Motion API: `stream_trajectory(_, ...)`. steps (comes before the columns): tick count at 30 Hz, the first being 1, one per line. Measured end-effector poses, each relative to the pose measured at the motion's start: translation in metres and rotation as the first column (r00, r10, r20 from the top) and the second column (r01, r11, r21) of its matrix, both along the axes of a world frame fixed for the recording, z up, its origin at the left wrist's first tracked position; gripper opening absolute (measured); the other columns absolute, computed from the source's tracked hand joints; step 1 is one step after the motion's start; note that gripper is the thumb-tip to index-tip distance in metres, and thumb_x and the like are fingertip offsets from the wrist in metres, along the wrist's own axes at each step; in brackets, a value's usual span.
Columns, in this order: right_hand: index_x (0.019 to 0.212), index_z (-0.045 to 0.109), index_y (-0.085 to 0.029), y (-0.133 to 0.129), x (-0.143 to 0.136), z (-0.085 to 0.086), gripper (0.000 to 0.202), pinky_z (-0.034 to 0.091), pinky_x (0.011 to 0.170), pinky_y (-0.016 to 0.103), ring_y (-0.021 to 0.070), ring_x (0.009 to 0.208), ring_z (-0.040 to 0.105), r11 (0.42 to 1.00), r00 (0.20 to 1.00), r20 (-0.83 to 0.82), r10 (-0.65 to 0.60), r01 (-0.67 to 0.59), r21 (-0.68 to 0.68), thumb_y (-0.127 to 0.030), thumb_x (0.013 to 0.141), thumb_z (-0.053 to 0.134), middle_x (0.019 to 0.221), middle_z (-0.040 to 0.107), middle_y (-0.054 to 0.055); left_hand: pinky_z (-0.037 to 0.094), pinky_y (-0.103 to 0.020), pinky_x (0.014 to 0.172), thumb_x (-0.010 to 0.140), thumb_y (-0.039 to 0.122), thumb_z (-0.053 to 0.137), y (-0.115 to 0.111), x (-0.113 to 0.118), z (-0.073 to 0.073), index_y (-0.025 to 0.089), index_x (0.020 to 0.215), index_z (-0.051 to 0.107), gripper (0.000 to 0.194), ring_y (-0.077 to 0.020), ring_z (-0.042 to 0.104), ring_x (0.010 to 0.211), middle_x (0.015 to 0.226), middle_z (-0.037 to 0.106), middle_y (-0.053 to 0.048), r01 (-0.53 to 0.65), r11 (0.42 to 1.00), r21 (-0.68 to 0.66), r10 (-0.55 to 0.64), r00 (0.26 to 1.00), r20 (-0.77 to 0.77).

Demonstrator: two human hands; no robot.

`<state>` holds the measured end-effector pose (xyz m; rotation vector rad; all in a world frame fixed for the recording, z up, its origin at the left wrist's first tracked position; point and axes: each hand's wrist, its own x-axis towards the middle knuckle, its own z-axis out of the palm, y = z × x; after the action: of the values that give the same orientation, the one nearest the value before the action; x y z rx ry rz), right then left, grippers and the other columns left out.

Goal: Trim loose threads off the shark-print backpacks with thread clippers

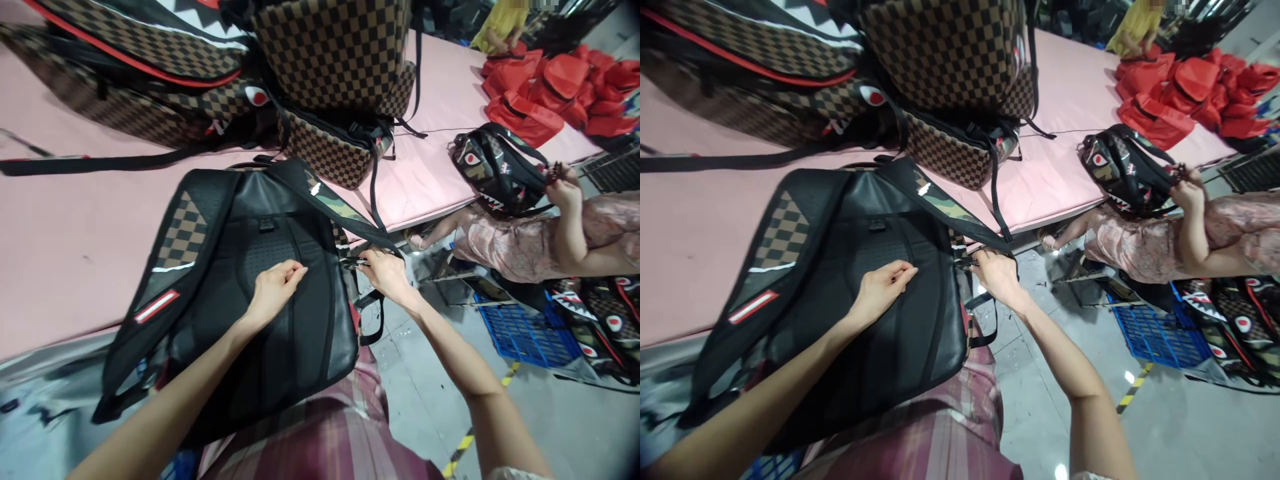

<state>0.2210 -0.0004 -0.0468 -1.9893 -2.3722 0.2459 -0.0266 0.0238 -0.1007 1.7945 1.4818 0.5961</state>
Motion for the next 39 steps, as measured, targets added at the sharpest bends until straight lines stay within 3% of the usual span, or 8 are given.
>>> stream_trajectory(7,0.102,0.063,-0.021,-0.004,-0.003,-0.012,0.02,0.039,0.077,0.029,0.0206,0.093,0.057,0.994,0.994,0.058,0.097,-0.1,0.044,-0.03,0.089,0.052,0.097,0.066,0.006,0.037,-0.023,0.057,0.083,0.046,0.043,-0.001,0.001,-0.002,0.02,0.075,0.058,0.031,-0.0136,0.054,0.055,0.057,0.054,0.002,-0.007,1.0,0.008,0.007,1.0,-0.01)
stream_trajectory(17,0.098,0.063,-0.018,-0.007,-0.015,-0.01,0.021,0.039,0.071,0.03,0.0236,0.093,0.055,0.987,0.982,0.123,0.141,-0.149,0.061,-0.025,0.091,0.044,0.094,0.065,0.01,0.037,-0.024,0.057,0.082,0.046,0.042,0.0,0.001,-0.004,0.02,0.076,0.058,0.031,-0.0135,0.054,0.054,0.058,0.054,0.002,-0.014,1.0,0.014,0.014,0.999,-0.036)
stream_trajectory(22,0.099,0.065,-0.02,-0.001,-0.007,-0.018,0.018,0.041,0.074,0.027,0.0202,0.091,0.06,0.999,0.995,-0.097,0.027,-0.025,0.022,-0.029,0.087,0.054,0.097,0.068,0.005,0.037,-0.024,0.056,0.083,0.046,0.042,-0.001,0.002,-0.004,0.02,0.075,0.058,0.032,-0.0131,0.053,0.054,0.059,0.054,0.002,-0.012,1.0,0.007,0.012,1.0,-0.025)
stream_trajectory(26,0.1,0.067,-0.023,0.004,0.0,-0.021,0.02,0.042,0.07,0.025,0.0163,0.077,0.063,0.987,0.934,-0.326,-0.143,0.11,-0.118,-0.032,0.085,0.058,0.087,0.07,0.0,0.036,-0.024,0.057,0.084,0.044,0.043,-0.001,0.001,-0.003,0.019,0.076,0.058,0.03,-0.0135,0.053,0.057,0.058,0.053,0.002,-0.011,1.0,0.004,0.011,1.0,-0.025)
stream_trajectory(29,0.101,0.067,-0.024,0.003,0.001,-0.021,0.021,0.042,0.071,0.025,0.0165,0.079,0.064,0.98,0.911,-0.365,-0.193,0.159,-0.122,-0.033,0.085,0.058,0.087,0.071,-0.001,0.037,-0.024,0.059,0.086,0.04,0.045,-0.001,0.002,-0.003,0.019,0.076,0.059,0.027,-0.0143,0.053,0.06,0.058,0.053,0.002,-0.003,0.998,0.055,0.005,0.999,-0.044)
stream_trajectory(32,0.1,0.067,-0.023,-0.001,0.001,-0.021,0.019,0.041,0.075,0.025,0.018,0.091,0.062,0.994,0.95,-0.293,-0.108,0.112,-0.003,-0.03,0.086,0.056,0.097,0.069,0.002,0.038,-0.027,0.066,0.088,0.035,0.048,-0.003,0.011,-0.001,0.019,0.084,0.063,0.022,-0.0163,0.054,0.071,0.069,0.06,-0.001,0.068,0.971,0.23,-0.043,0.993,-0.111)
stream_trajectory(35,0.098,0.068,-0.022,-0.006,0.001,-0.022,0.021,0.04,0.073,0.026,0.0178,0.088,0.061,0.998,0.985,-0.171,-0.018,0.027,0.051,-0.031,0.09,0.05,0.094,0.069,0.004,0.036,-0.033,0.073,0.088,0.03,0.052,-0.004,0.029,0.002,0.021,0.096,0.066,0.019,-0.0201,0.053,0.084,0.087,0.065,-0.004,0.235,0.878,0.418,-0.116,0.95,-0.291)
stream_trajectory(39,0.1,0.067,-0.022,-0.009,0.0,-0.024,0.025,0.038,0.07,0.026,0.0169,0.084,0.058,0.995,0.996,-0.062,0.063,-0.057,0.087,-0.031,0.092,0.046,0.093,0.067,0.004,0.033,-0.035,0.071,0.088,0.028,0.052,-0.001,0.052,0.008,0.02,0.097,0.068,0.019,-0.0217,0.051,0.084,0.089,0.064,-0.006,0.408,0.807,0.426,-0.199,0.868,-0.455)
